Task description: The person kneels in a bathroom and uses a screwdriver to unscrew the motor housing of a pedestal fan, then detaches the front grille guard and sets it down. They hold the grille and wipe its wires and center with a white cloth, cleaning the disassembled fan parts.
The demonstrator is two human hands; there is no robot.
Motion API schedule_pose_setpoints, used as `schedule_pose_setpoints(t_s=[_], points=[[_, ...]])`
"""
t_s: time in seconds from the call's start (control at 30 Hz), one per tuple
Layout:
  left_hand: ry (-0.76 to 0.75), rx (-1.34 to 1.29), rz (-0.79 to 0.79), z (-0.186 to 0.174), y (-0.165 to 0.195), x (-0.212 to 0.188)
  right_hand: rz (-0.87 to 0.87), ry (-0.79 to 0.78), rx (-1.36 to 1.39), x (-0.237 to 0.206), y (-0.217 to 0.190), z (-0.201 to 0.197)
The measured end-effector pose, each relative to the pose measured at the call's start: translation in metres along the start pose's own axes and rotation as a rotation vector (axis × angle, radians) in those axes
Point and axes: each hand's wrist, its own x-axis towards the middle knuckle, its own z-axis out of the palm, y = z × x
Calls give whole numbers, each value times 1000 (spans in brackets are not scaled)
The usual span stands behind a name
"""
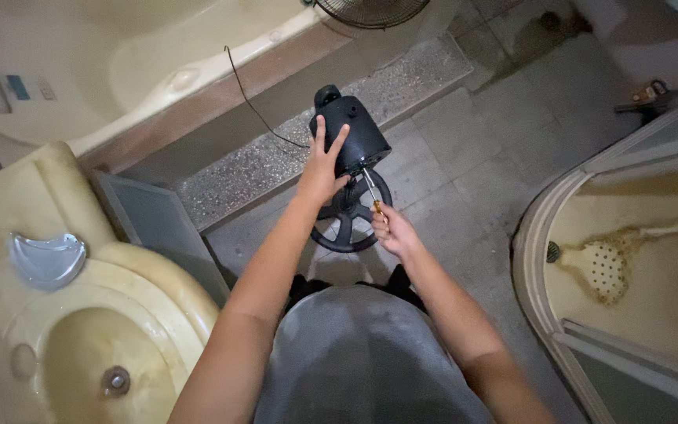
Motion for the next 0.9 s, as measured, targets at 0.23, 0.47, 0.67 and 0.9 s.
schedule_pose_setpoints(t_s=[0.23, 0.47, 0.67, 0.9], points=[[31, -15, 31, -1, -4, 2, -22, 169, -381, -4, -15, 2], [70, 31, 61, -1, 3, 0, -833, 641, -1356, 3, 4, 5], [-10, 27, -23, -3, 9, -2, -1118, 552, -1497, -11, 22, 4], [2, 75, -17, 1, 12, 1, -934, 596, -1457, -15, 21, 12]])
